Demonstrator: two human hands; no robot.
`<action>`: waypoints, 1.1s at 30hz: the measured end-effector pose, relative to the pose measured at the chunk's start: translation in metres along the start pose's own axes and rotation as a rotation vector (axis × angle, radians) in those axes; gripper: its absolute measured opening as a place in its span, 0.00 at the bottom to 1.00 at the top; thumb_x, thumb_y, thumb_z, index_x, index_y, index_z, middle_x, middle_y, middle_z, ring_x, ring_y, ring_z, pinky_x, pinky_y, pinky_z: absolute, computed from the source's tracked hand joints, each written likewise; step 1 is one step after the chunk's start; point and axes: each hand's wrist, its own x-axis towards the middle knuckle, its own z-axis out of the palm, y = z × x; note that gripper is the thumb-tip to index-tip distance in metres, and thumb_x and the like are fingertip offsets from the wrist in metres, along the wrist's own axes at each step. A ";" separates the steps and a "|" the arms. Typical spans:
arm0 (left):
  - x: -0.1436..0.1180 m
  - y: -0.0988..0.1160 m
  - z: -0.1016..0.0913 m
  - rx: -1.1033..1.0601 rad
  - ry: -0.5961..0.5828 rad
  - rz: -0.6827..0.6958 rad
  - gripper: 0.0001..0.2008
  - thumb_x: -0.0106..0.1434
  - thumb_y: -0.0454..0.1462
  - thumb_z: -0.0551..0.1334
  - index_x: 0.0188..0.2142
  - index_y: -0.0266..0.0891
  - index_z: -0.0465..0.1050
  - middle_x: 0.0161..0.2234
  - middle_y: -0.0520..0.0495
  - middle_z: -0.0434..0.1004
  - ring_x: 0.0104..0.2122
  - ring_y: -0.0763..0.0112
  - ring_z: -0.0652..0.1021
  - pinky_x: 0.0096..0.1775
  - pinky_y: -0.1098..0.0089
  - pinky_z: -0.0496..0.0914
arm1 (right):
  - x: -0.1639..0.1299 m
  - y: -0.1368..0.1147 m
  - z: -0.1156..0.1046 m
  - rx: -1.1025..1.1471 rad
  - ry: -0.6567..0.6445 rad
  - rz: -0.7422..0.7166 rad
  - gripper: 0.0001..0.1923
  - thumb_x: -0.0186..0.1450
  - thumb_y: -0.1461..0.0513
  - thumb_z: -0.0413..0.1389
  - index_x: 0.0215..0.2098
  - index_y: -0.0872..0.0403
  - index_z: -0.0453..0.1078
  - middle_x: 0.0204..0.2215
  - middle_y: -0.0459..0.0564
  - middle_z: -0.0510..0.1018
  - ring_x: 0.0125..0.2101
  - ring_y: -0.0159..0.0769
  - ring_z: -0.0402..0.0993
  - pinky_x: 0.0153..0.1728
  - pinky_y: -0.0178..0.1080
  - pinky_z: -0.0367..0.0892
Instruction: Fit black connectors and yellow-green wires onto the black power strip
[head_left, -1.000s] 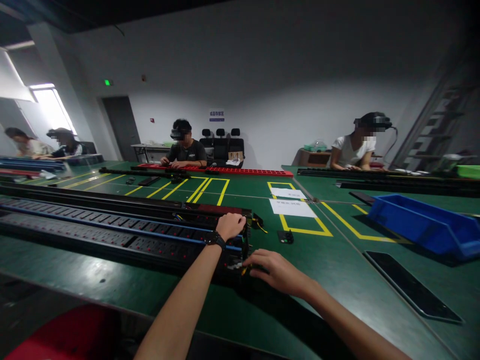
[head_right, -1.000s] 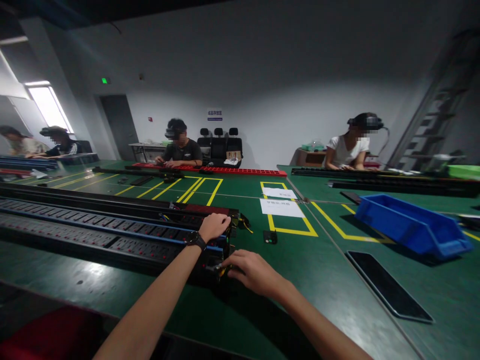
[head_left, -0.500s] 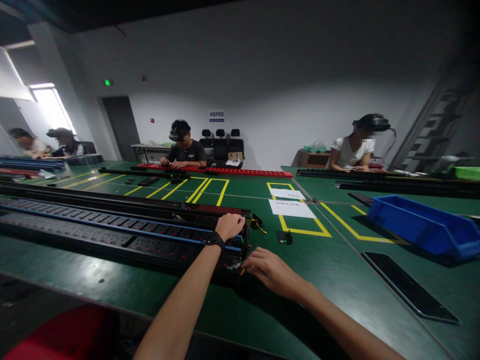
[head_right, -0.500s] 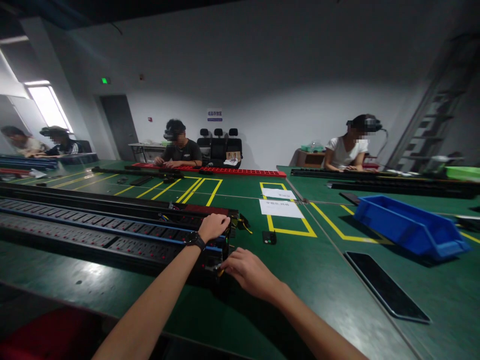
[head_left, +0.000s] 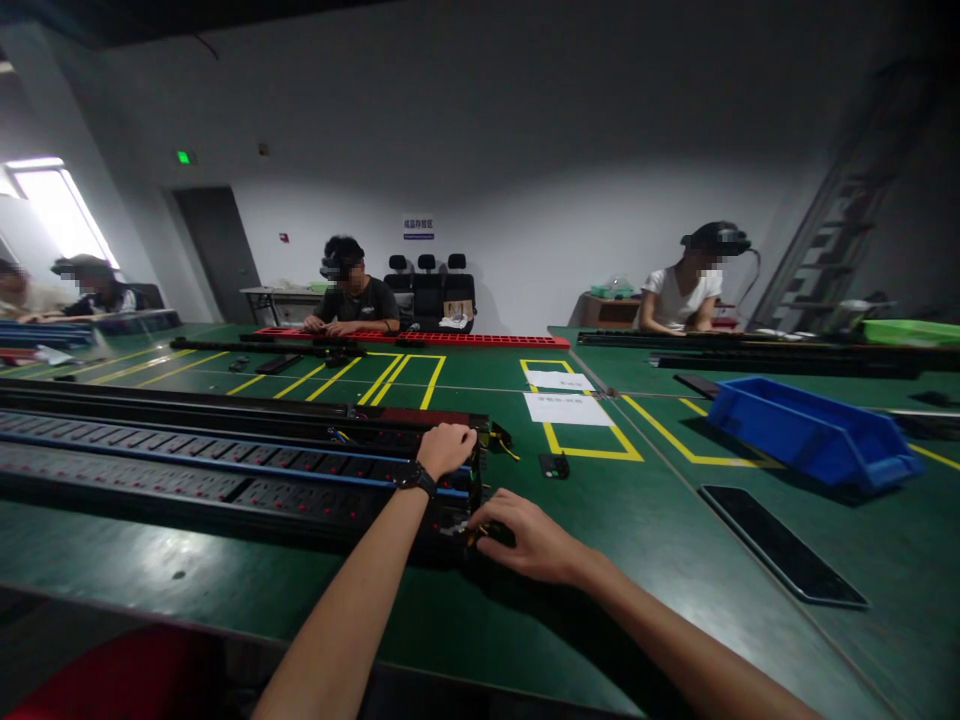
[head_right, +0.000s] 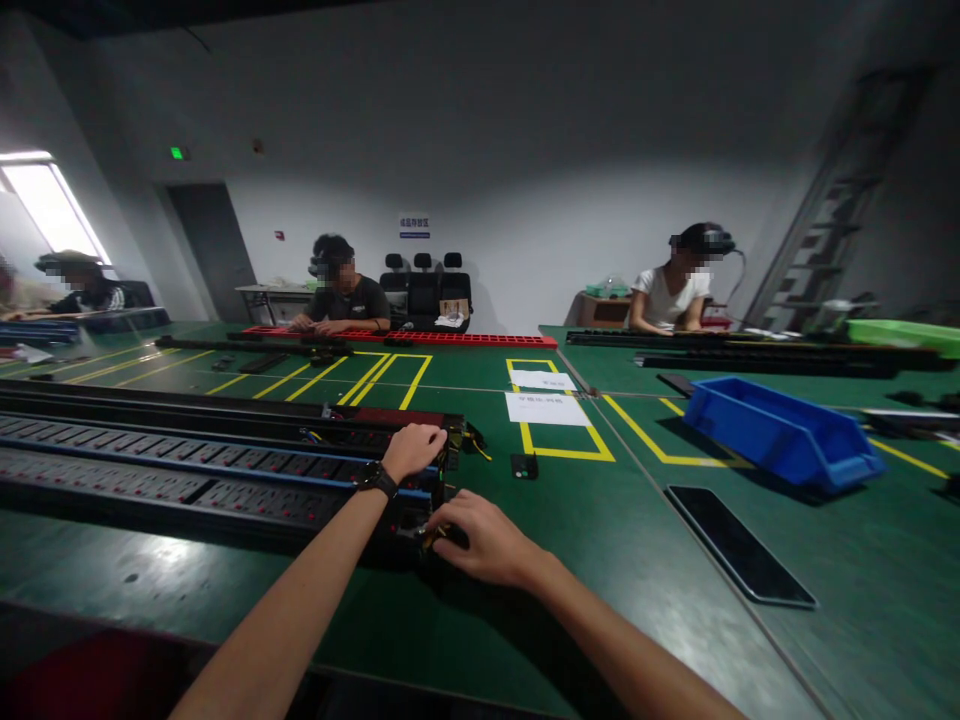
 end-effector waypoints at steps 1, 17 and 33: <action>0.000 0.000 0.000 0.001 -0.002 -0.001 0.26 0.75 0.48 0.46 0.40 0.45 0.82 0.42 0.43 0.85 0.43 0.60 0.83 0.47 0.66 0.73 | 0.000 0.000 0.000 0.016 -0.005 -0.003 0.14 0.66 0.65 0.59 0.50 0.50 0.76 0.45 0.50 0.80 0.47 0.40 0.74 0.50 0.42 0.68; -0.002 0.002 -0.005 -0.008 -0.019 -0.012 0.25 0.75 0.48 0.46 0.40 0.44 0.82 0.42 0.42 0.85 0.43 0.59 0.83 0.46 0.65 0.73 | 0.008 -0.008 -0.002 0.089 0.261 0.074 0.11 0.69 0.61 0.53 0.39 0.52 0.79 0.37 0.50 0.84 0.39 0.39 0.78 0.44 0.41 0.70; -0.001 0.001 -0.004 0.001 -0.011 0.002 0.25 0.75 0.47 0.46 0.41 0.45 0.82 0.42 0.42 0.85 0.43 0.60 0.83 0.46 0.67 0.73 | 0.009 0.006 -0.016 -0.440 0.139 0.081 0.18 0.74 0.53 0.53 0.57 0.51 0.72 0.46 0.54 0.79 0.47 0.44 0.71 0.49 0.46 0.64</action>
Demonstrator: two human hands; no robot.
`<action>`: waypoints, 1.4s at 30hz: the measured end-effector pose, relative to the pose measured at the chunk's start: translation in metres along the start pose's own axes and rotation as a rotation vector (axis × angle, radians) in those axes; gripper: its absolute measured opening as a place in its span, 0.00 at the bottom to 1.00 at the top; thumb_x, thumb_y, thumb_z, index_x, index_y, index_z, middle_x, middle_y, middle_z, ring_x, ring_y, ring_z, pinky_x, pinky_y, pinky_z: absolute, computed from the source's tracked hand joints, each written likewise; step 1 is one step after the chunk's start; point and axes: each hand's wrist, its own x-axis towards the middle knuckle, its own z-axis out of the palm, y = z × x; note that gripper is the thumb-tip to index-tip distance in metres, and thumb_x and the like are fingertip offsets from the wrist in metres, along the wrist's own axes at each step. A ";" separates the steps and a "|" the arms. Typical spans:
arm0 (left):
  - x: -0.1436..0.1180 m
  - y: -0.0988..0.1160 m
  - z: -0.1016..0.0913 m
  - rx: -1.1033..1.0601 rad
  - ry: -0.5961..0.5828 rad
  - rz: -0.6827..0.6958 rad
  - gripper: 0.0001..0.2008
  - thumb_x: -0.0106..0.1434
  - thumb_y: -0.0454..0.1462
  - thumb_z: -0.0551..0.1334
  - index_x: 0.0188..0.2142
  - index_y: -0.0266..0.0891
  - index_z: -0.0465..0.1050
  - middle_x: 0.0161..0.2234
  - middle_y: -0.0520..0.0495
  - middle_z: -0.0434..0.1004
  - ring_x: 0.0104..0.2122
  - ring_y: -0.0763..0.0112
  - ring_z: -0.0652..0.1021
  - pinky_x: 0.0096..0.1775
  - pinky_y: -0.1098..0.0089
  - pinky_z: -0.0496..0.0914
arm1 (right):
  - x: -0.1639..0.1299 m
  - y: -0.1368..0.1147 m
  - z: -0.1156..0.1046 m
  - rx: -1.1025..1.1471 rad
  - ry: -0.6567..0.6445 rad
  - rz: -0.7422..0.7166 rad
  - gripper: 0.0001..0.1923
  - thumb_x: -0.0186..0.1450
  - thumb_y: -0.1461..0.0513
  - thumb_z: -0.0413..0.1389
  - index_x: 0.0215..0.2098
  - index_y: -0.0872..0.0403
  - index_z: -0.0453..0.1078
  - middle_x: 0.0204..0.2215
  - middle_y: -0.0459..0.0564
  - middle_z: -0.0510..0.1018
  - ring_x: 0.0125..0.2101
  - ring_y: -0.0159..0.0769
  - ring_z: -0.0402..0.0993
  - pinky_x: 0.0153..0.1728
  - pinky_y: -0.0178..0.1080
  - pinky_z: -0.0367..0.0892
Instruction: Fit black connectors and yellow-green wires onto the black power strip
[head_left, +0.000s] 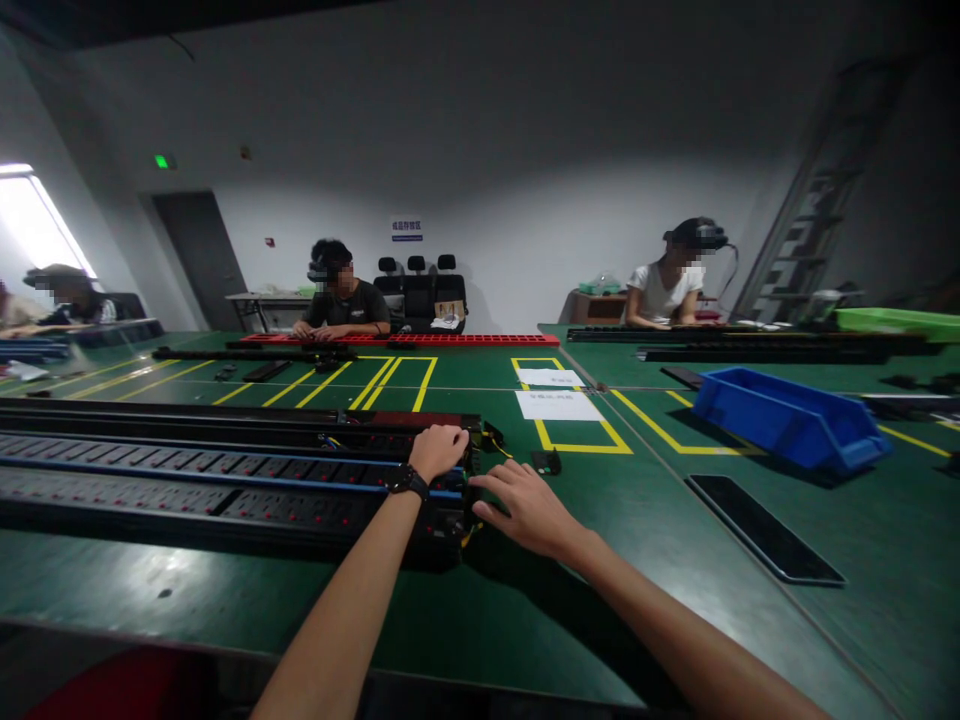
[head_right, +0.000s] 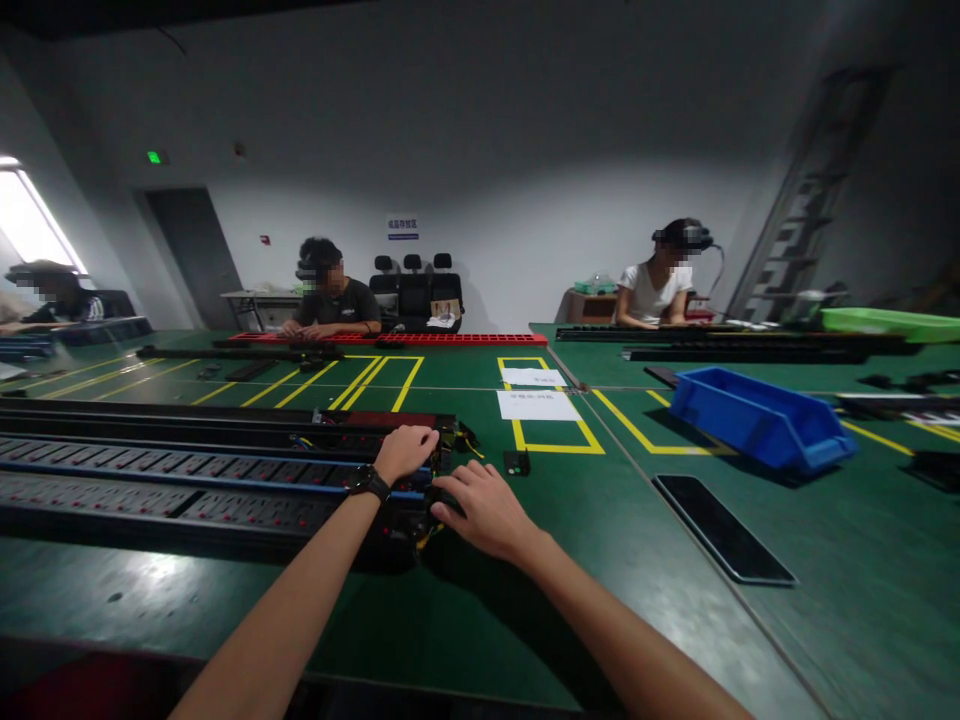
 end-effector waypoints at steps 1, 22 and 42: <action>0.000 0.000 0.000 0.002 0.000 0.002 0.25 0.75 0.47 0.46 0.41 0.45 0.82 0.42 0.42 0.85 0.43 0.61 0.83 0.46 0.67 0.73 | 0.000 0.002 0.000 -0.006 0.015 0.018 0.15 0.74 0.55 0.53 0.53 0.52 0.75 0.43 0.54 0.80 0.45 0.44 0.72 0.48 0.45 0.64; -0.002 0.003 -0.006 -0.017 -0.003 -0.008 0.24 0.74 0.47 0.47 0.39 0.44 0.81 0.41 0.41 0.85 0.43 0.59 0.83 0.45 0.66 0.73 | -0.012 0.080 -0.014 0.023 -0.093 0.569 0.25 0.65 0.46 0.60 0.52 0.53 0.75 0.39 0.56 0.82 0.37 0.44 0.77 0.31 0.38 0.62; -0.003 0.002 -0.001 -0.031 0.020 0.005 0.24 0.74 0.46 0.47 0.40 0.45 0.83 0.41 0.41 0.85 0.43 0.58 0.83 0.46 0.64 0.74 | 0.037 -0.006 -0.001 -0.105 -0.069 0.117 0.09 0.69 0.58 0.59 0.43 0.53 0.79 0.38 0.55 0.80 0.43 0.46 0.74 0.43 0.43 0.69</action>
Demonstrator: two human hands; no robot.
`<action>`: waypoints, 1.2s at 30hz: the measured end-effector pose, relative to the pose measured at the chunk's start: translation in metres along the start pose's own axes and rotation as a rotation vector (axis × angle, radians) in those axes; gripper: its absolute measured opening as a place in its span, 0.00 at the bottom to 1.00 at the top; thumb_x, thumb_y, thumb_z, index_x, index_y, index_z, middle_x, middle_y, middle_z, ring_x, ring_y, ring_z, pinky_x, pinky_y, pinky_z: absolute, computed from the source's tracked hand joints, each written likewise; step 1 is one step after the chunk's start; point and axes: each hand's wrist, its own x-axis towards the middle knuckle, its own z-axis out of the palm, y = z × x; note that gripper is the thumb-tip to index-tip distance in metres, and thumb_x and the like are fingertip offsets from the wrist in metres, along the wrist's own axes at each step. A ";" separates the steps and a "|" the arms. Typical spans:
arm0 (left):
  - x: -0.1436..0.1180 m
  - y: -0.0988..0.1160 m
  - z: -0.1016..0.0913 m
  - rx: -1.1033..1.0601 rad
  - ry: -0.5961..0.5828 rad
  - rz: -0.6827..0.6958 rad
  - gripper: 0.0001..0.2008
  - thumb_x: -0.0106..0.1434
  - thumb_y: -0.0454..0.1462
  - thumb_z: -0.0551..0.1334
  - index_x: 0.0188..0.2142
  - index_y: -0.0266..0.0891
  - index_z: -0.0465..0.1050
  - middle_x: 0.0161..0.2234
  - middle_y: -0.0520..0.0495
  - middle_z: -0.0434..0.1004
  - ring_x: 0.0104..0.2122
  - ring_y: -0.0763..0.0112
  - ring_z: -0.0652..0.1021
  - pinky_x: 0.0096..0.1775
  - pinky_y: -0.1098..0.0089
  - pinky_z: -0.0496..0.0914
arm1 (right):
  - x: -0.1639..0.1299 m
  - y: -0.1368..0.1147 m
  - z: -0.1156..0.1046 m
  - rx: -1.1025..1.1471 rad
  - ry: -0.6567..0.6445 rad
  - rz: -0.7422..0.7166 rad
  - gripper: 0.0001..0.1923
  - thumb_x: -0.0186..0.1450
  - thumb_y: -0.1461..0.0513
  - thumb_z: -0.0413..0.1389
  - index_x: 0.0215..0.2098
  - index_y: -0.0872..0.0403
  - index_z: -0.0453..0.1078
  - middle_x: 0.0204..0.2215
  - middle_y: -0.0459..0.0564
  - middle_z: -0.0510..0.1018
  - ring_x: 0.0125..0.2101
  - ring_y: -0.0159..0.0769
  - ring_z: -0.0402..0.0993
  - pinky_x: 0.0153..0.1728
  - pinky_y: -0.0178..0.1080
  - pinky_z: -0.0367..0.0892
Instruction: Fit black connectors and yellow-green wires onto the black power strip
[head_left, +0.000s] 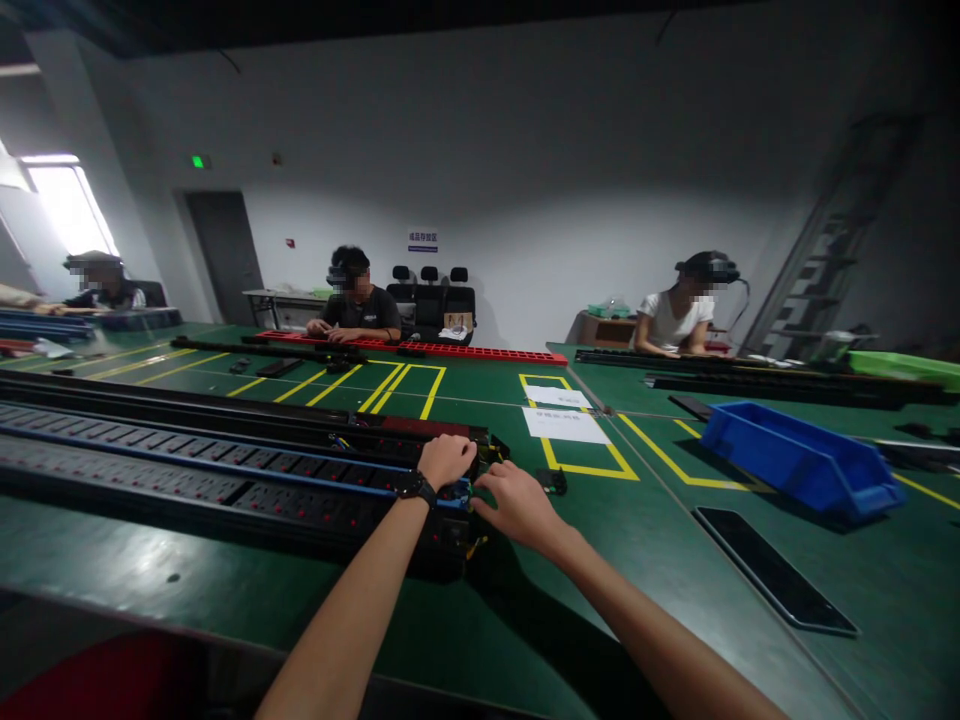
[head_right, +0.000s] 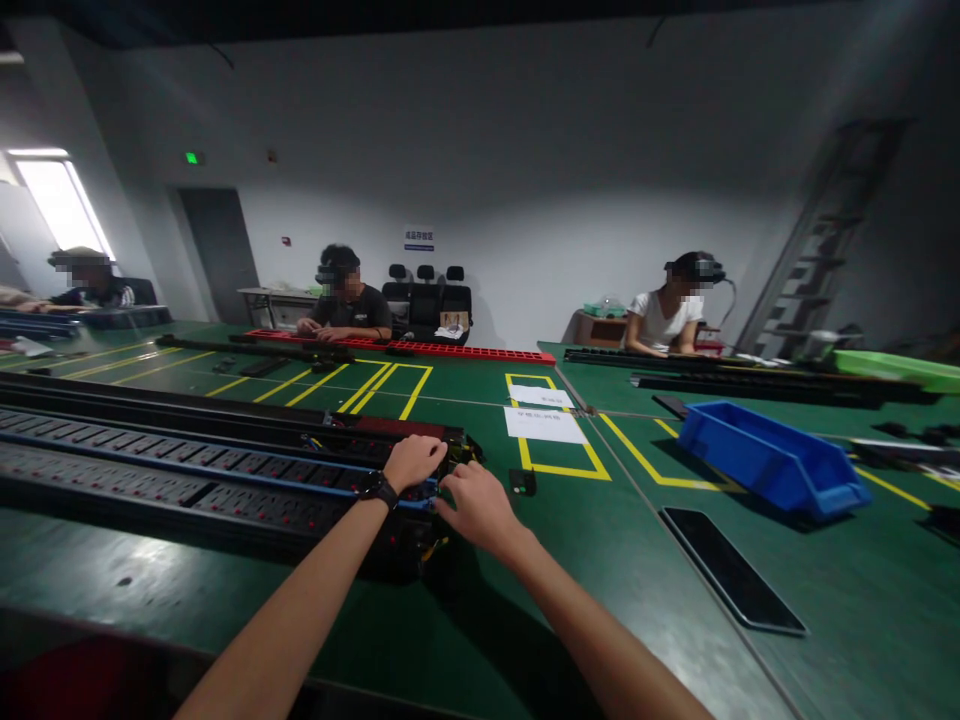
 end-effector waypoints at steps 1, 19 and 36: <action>0.000 0.000 0.000 -0.003 0.000 0.001 0.24 0.74 0.46 0.47 0.40 0.45 0.83 0.41 0.41 0.85 0.43 0.58 0.83 0.46 0.64 0.74 | 0.004 -0.004 0.000 -0.044 -0.025 -0.001 0.08 0.69 0.60 0.58 0.40 0.54 0.80 0.37 0.56 0.80 0.42 0.46 0.74 0.43 0.44 0.68; 0.000 -0.001 0.001 -0.006 0.003 0.005 0.24 0.73 0.46 0.47 0.38 0.44 0.82 0.40 0.41 0.85 0.42 0.57 0.83 0.45 0.63 0.74 | 0.012 0.048 0.021 0.657 0.166 0.360 0.13 0.68 0.56 0.51 0.34 0.54 0.74 0.28 0.50 0.82 0.29 0.38 0.76 0.31 0.36 0.64; 0.003 -0.007 0.002 -0.068 -0.003 0.096 0.11 0.62 0.41 0.61 0.40 0.48 0.81 0.43 0.48 0.83 0.43 0.62 0.81 0.43 0.68 0.73 | -0.009 0.043 0.017 -0.095 0.124 0.184 0.26 0.74 0.55 0.51 0.68 0.52 0.63 0.52 0.58 0.77 0.50 0.47 0.71 0.49 0.44 0.65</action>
